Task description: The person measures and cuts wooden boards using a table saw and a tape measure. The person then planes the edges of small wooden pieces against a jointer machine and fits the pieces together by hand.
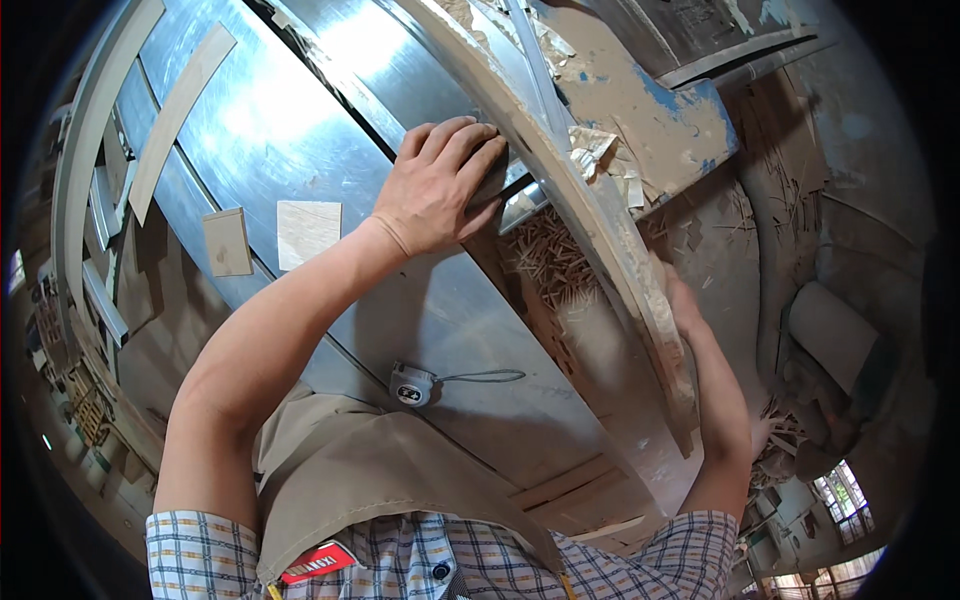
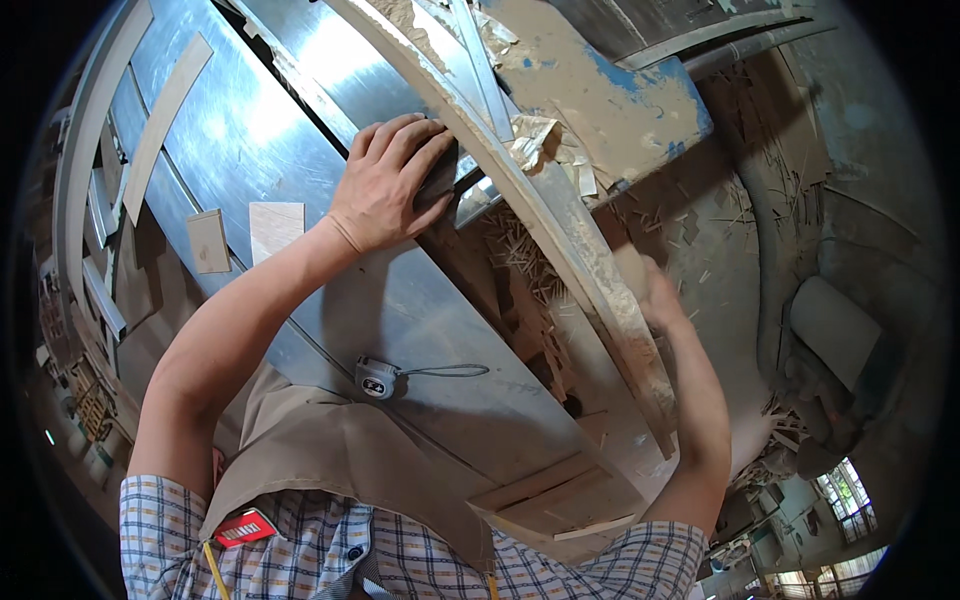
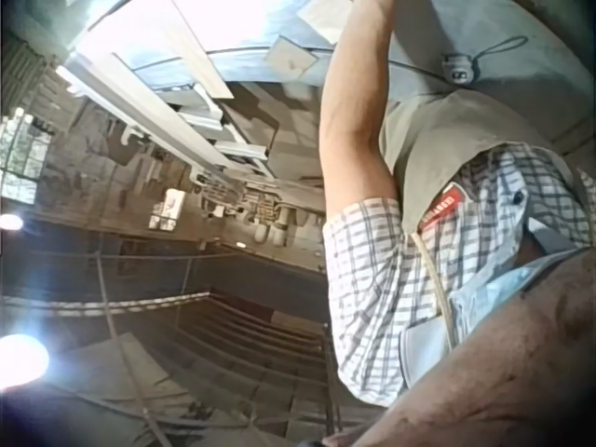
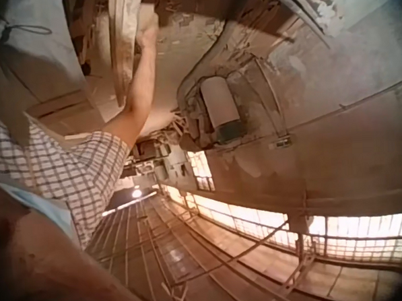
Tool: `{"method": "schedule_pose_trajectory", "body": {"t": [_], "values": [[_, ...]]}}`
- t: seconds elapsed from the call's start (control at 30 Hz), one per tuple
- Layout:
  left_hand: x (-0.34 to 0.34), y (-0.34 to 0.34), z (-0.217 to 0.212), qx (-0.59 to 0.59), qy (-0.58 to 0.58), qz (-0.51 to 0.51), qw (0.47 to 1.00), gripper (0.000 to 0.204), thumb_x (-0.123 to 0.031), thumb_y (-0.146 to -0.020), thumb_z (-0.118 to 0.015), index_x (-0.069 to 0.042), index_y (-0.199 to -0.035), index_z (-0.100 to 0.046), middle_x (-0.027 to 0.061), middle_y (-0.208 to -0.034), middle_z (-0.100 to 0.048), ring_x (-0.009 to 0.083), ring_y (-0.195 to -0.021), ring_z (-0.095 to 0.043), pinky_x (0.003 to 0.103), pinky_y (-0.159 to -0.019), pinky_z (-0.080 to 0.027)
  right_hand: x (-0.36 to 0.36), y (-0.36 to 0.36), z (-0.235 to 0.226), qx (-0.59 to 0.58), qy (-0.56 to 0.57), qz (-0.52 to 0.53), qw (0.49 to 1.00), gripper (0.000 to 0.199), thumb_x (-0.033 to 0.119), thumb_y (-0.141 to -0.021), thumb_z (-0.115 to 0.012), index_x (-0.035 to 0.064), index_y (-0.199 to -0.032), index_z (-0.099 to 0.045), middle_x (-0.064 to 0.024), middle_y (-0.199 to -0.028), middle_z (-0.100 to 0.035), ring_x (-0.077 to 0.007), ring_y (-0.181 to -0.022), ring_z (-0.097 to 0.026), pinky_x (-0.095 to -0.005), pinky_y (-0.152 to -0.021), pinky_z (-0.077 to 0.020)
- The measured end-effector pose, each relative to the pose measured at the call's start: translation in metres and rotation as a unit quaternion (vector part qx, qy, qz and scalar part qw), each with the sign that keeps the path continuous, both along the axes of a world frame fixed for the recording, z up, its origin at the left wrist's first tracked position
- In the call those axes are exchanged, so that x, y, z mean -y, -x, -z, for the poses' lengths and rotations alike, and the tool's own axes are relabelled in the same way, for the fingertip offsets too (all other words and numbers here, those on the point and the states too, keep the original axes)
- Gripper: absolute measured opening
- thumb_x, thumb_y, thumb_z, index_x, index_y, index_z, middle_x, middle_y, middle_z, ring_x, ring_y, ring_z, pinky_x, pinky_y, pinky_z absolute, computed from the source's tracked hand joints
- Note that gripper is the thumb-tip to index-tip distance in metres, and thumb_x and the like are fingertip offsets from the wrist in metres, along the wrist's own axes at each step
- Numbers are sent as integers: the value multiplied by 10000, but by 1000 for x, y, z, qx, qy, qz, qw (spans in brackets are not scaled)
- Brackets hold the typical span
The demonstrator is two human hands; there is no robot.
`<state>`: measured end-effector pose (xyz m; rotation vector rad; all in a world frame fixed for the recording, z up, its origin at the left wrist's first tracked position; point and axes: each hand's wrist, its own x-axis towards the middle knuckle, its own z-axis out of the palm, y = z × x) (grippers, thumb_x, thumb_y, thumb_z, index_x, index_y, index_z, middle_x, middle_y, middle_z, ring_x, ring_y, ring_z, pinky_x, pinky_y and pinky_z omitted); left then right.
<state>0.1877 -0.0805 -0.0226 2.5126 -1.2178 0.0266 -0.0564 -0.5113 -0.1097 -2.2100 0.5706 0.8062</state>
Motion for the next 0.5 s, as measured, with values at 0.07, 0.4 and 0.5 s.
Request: {"method": "schedule_pose_trajectory", "body": {"t": [0.07, 0.4, 0.5], "values": [[-8, 1, -2, -2, -16, -5, 1000, 729, -385, -878, -786, -91, -1505, -557, 118, -1451, -569, 321, -1413, -493, 492, -1186, -359, -12, -15, 39, -35, -42, -1, 999, 452, 224, -954, -697, 26, -1350, -606, -172, -1242, -723, -278, -1090, -694, -437, -1002, -523], [11, -1, -3, -27, 29, 8, 999, 723, -379, -865, -783, -87, -1489, -564, 125, -1451, -571, 329, -1416, -497, 496, -1181, -367, 24, 18, 95, -38, -76, 158, 984, 601, 471, -1143, -409, -44, -1303, -673, -210, -1281, -725, -267, -1195, -649, -400, -1089, -454], [12, -2, -11, -11, 32, 11, 999, 718, -371, -859, -788, -80, -1479, -570, 133, -1451, -571, 333, -1416, -496, 498, -1184, -364, 22, 14, 87, -29, -155, 170, 973, 586, 472, -1116, -440, -41, -1271, -678, -222, -1274, -719, -303, -1204, -654, -395, -1102, -449]]}}
